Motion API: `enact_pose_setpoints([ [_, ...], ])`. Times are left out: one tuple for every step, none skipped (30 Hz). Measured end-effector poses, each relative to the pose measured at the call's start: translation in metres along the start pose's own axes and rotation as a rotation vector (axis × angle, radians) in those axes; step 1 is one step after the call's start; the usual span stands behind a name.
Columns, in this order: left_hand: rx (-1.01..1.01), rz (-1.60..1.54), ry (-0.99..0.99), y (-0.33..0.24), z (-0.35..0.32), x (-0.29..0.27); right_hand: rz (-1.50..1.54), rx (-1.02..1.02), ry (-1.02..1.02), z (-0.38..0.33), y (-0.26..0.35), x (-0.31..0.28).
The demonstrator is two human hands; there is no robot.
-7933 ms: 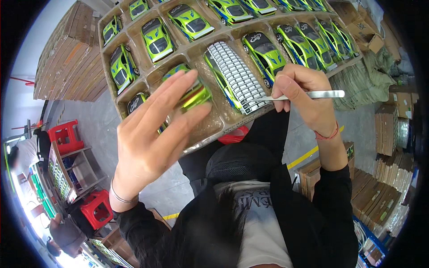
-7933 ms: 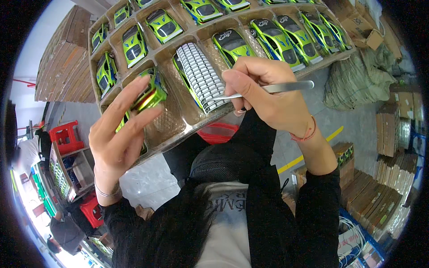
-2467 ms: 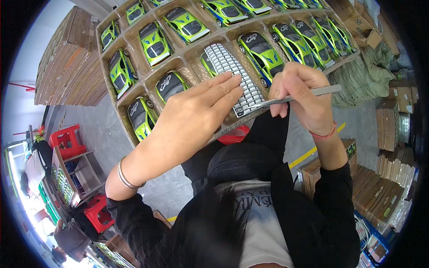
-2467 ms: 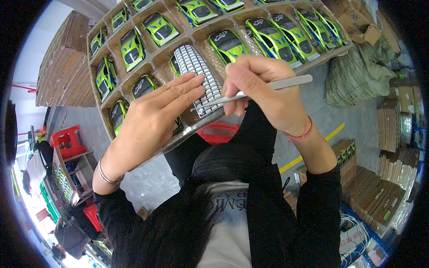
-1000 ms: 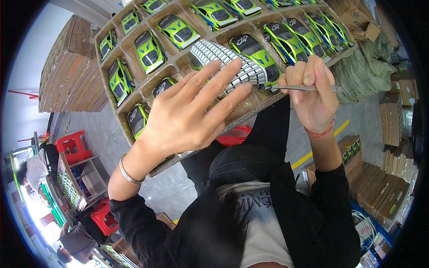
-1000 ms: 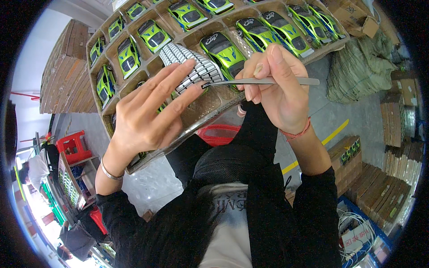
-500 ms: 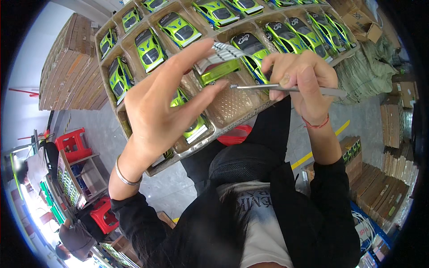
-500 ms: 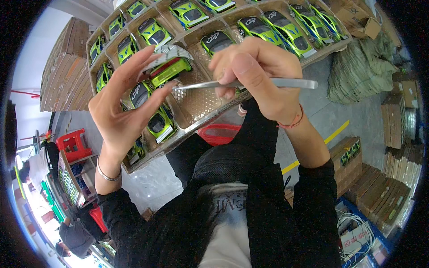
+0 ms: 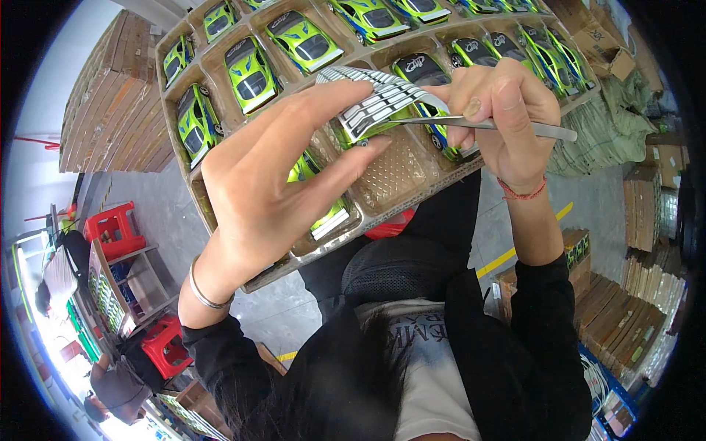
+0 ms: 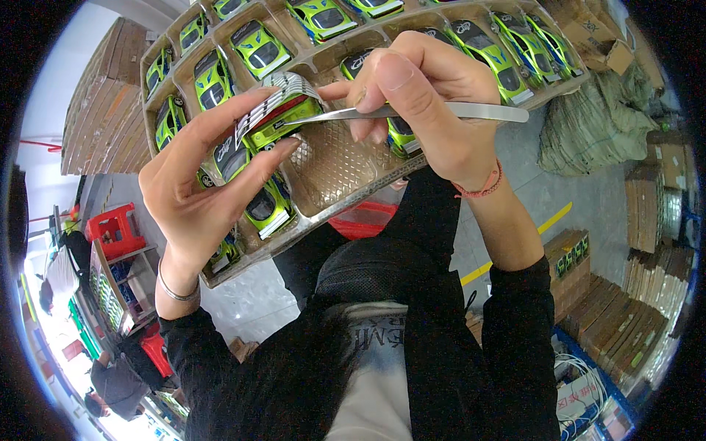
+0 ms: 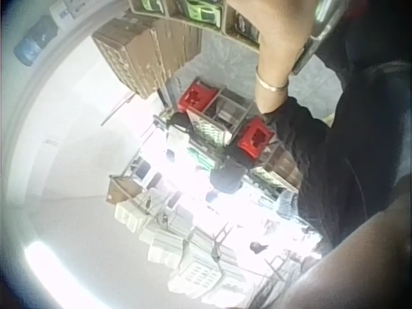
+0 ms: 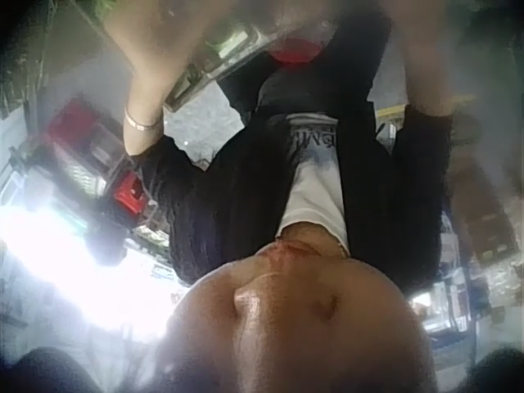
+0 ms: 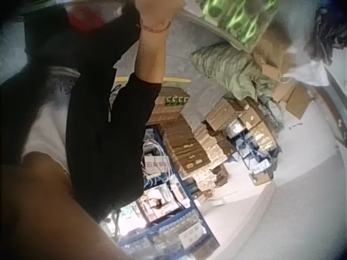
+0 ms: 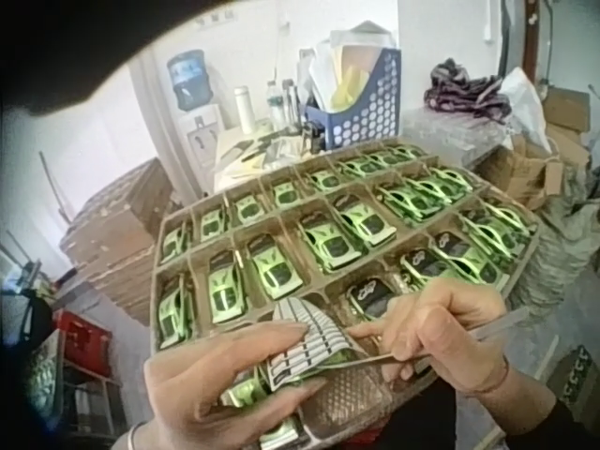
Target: The person assembles small toy racing cars by applying stickers or small components to the chassis of each car using tweezers.
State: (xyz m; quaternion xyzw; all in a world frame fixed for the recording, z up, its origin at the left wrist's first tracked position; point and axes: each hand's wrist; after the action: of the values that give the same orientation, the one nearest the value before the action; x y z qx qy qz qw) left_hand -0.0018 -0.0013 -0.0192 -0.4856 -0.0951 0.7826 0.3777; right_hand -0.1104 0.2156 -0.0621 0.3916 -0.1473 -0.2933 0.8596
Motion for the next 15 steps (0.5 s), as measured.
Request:
enact_pose_setpoints([
  [-0.004, 0.002, -0.001, 0.0005, -0.0005, -0.0002, -0.005, -0.002, -0.005, 0.0001, -0.0008, 0.0006],
  [-0.009, 0.002, 0.002, 0.0009, -0.0008, -0.0005, -0.009, -0.003, -0.011, 0.0003, -0.0016, 0.0010],
  [-0.011, -0.001, 0.006, 0.0012, -0.0007, -0.0004, -0.011, -0.001, -0.011, 0.0001, -0.0013, 0.0010],
  [-0.011, -0.003, 0.006, 0.0014, -0.0005, -0.0003, -0.026, -0.001, -0.003, 0.0001, -0.0009, 0.0009],
  [-0.008, -0.006, 0.003, 0.0016, -0.0004, -0.0002, -0.041, 0.000, 0.005, 0.0001, -0.0006, 0.0008],
  [-0.008, -0.004, 0.000, 0.0015, -0.0009, -0.0003, -0.038, 0.000, 0.006, 0.0004, -0.0009, 0.0013],
  [-0.011, -0.003, 0.000, 0.0017, -0.0013, -0.0004, -0.045, -0.007, 0.007, 0.0008, -0.0013, 0.0018],
  [-0.014, -0.011, -0.004, 0.0020, -0.0015, -0.0004, -0.051, -0.014, 0.007, 0.0010, -0.0017, 0.0023],
  [-0.015, -0.021, -0.007, 0.0022, -0.0015, 0.0000, -0.051, -0.013, 0.008, 0.0007, -0.0016, 0.0023],
  [-0.016, -0.022, -0.007, 0.0018, -0.0014, 0.0001, -0.053, -0.013, 0.001, 0.0003, -0.0014, 0.0023],
  [-0.017, -0.018, -0.007, 0.0011, -0.0012, 0.0000, -0.056, -0.013, -0.005, 0.0000, -0.0013, 0.0023],
  [-0.019, -0.014, -0.005, 0.0009, -0.0012, -0.0004, -0.055, -0.012, -0.005, 0.0001, -0.0014, 0.0026],
  [-0.019, -0.014, -0.005, 0.0012, -0.0012, -0.0007, -0.059, -0.017, -0.001, 0.0002, -0.0016, 0.0029],
  [-0.020, -0.009, -0.002, 0.0016, -0.0012, -0.0010, -0.062, -0.022, 0.002, 0.0004, -0.0017, 0.0031],
  [-0.021, -0.006, 0.002, 0.0020, -0.0012, -0.0009, -0.062, -0.021, 0.002, 0.0004, -0.0018, 0.0029],
])
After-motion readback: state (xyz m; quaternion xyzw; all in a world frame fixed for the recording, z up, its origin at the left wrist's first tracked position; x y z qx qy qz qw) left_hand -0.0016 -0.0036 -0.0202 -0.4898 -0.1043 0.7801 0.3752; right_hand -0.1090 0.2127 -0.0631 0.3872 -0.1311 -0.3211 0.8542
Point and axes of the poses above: each hand's wrist, its own z-axis towards the middle knuckle, its own x-axis out of the palm, y = z × x, and after that the axes turned 4 degrees about y, right-handed
